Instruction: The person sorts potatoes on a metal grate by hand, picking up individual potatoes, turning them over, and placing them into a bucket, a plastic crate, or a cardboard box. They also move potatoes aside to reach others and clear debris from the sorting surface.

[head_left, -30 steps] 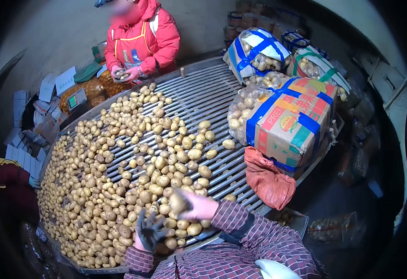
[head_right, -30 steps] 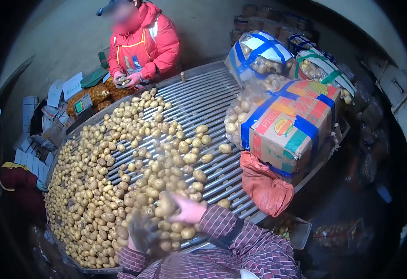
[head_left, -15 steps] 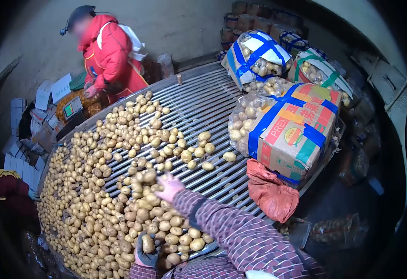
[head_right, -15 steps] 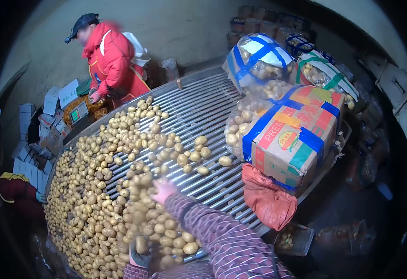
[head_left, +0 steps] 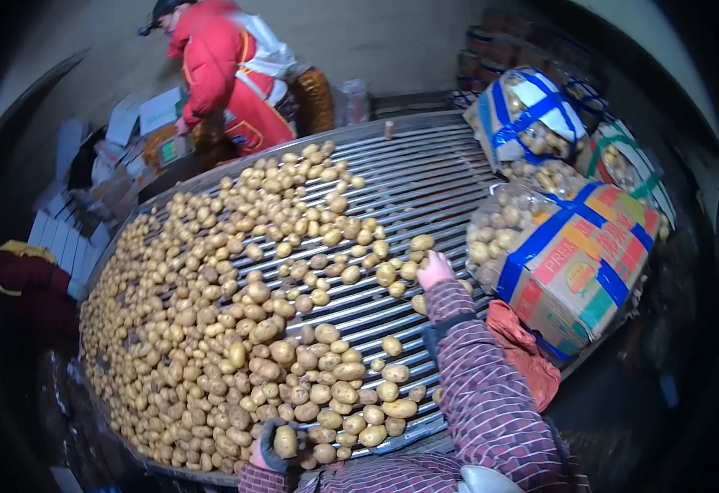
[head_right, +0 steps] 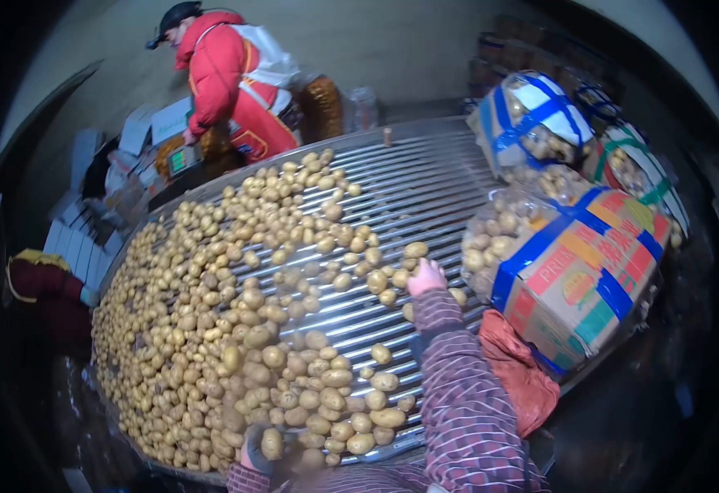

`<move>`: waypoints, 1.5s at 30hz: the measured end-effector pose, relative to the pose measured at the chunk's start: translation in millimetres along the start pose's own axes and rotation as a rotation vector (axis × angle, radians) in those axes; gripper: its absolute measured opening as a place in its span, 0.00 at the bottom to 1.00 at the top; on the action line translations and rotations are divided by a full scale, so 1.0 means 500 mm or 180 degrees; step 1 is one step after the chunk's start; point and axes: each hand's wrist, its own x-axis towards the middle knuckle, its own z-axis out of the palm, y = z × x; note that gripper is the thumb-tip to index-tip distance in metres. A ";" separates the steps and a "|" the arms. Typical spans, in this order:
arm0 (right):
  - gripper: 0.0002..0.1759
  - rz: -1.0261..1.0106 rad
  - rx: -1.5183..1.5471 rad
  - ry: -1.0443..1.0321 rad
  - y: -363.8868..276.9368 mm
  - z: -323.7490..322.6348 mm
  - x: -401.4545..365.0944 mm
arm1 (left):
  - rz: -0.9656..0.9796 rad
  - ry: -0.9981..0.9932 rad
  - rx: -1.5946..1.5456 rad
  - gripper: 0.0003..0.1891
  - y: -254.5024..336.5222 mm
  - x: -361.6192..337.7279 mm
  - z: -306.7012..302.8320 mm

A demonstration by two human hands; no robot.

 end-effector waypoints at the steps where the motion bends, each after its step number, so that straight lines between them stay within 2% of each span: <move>1: 0.27 -0.0366 0.0185 0.0051 0.025 0.010 -0.009 | 0.0360 0.0024 0.0974 0.08 0.035 -0.001 0.029; 3: 0.30 -0.0695 -0.0003 -0.0090 0.019 0.013 -0.030 | 0.0462 -0.0208 0.1048 0.06 0.045 0.018 0.053; 4: 0.30 -0.0816 -0.0118 -0.0298 -0.002 -0.005 -0.056 | -0.0315 -0.0193 -0.0698 0.08 -0.028 0.046 0.027; 6: 0.31 -0.0688 0.1559 -0.0733 -0.026 -0.005 -0.095 | -0.0716 -0.0190 -0.1574 0.11 -0.013 0.064 0.039; 7: 0.30 -0.0823 0.2514 -0.1019 0.000 0.041 -0.098 | -0.0312 -0.0284 -0.0699 0.11 0.005 0.064 0.045; 8: 0.31 -0.0806 0.2772 -0.1378 -0.029 -0.012 -0.131 | 0.0089 -0.0386 0.0192 0.11 0.027 0.062 0.049; 10: 0.30 -0.0978 0.1990 -0.0217 0.000 -0.009 -0.136 | 0.0428 -0.0427 0.0967 0.12 0.033 0.059 0.043; 12: 0.29 -0.0807 0.1176 0.0745 0.021 -0.061 -0.115 | 0.0306 -0.0309 0.0706 0.12 0.007 0.051 0.025; 15: 0.27 -0.0395 0.0027 0.1148 0.082 -0.069 -0.070 | -0.0470 0.0127 -0.0916 0.12 -0.033 0.037 -0.005; 16: 0.28 -0.0410 -0.0148 0.0793 0.104 -0.043 -0.066 | -0.0714 0.0267 -0.1451 0.12 -0.050 0.037 -0.014; 17: 0.29 -0.0442 -0.0320 0.0448 0.094 -0.041 -0.066 | 0.0292 0.0158 0.0735 0.15 -0.011 0.023 0.005; 18: 0.29 -0.0499 -0.0485 0.0107 0.076 -0.037 -0.054 | 0.0507 0.0182 0.1135 0.16 -0.022 0.030 -0.003; 20: 0.37 -0.0501 0.1137 -0.0902 0.012 -0.007 -0.045 | 0.0846 0.0246 0.1967 0.18 -0.052 0.024 -0.031; 21: 0.39 -0.1007 0.0873 -0.0776 -0.072 -0.024 -0.073 | 0.0974 0.0263 0.2184 0.20 -0.034 0.024 -0.026; 24: 0.27 -0.1845 0.1092 -0.0614 -0.287 0.008 -0.117 | 0.1059 0.0208 0.2321 0.20 -0.044 0.032 -0.031; 26: 0.21 -0.2311 0.0767 -0.0697 -0.404 0.052 -0.134 | 0.1142 0.0043 0.2496 0.18 -0.079 0.040 -0.047; 27: 0.23 -0.2405 0.0110 -0.1060 -0.454 0.073 -0.134 | 0.0660 0.0119 0.1665 0.15 -0.110 0.038 -0.053; 28: 0.18 -0.2654 -0.0531 -0.1088 -0.492 0.099 -0.142 | 0.0191 0.0191 0.0824 0.14 -0.139 0.035 -0.057; 29: 0.17 -0.2572 -0.0879 -0.1387 -0.502 0.166 -0.138 | -0.0485 0.0299 -0.0501 0.15 -0.081 0.022 -0.028; 30: 0.17 -0.2493 -0.1232 -0.1681 -0.510 0.224 -0.134 | -0.0455 0.0317 -0.0592 0.16 -0.082 0.018 -0.029; 32: 0.19 -0.2360 -0.1495 -0.1755 -0.541 0.218 -0.140 | -0.0331 0.0424 -0.0420 0.16 -0.110 0.009 -0.045; 35: 0.17 -0.2339 -0.1533 -0.1808 -0.558 0.177 -0.155 | 0.0945 0.0194 0.1937 0.17 -0.105 0.007 -0.056; 36: 0.16 -0.2371 -0.1484 -0.1789 -0.561 0.155 -0.164 | 0.0401 0.0315 0.0822 0.17 -0.103 0.011 -0.053; 38: 0.12 -0.2318 -0.1312 -0.1376 -0.531 0.221 -0.157 | -0.0675 0.0484 -0.1424 0.17 -0.103 0.012 -0.041; 39: 0.13 -0.2448 -0.1296 -0.1264 -0.513 0.225 -0.156 | -0.0548 0.0376 -0.1120 0.18 -0.115 0.015 -0.046; 40: 0.14 -0.2576 -0.1276 -0.1145 -0.497 0.228 -0.148 | -0.0534 0.0347 -0.1342 0.18 -0.126 0.019 -0.049; 41: 0.15 -0.2526 -0.1241 -0.1645 -0.501 0.178 -0.153 | -0.0529 0.0312 -0.1555 0.18 -0.139 0.022 -0.053; 42: 0.17 -0.2588 -0.0833 -0.1648 -0.511 0.130 -0.178 | -0.0538 0.0259 -0.1755 0.18 -0.152 0.025 -0.061; 43: 0.19 -0.2664 -0.0443 -0.1637 -0.526 0.087 -0.202 | -0.0414 0.0437 -0.1070 0.18 -0.171 0.030 -0.067; 44: 0.23 -0.2749 -0.0063 -0.1648 -0.536 0.072 -0.224 | -0.0511 0.0353 -0.1131 0.18 -0.166 0.032 -0.063; 45: 0.24 -0.2981 0.0017 -0.1721 -0.531 0.108 -0.242 | -0.0632 0.0267 -0.1178 0.17 -0.150 0.029 -0.060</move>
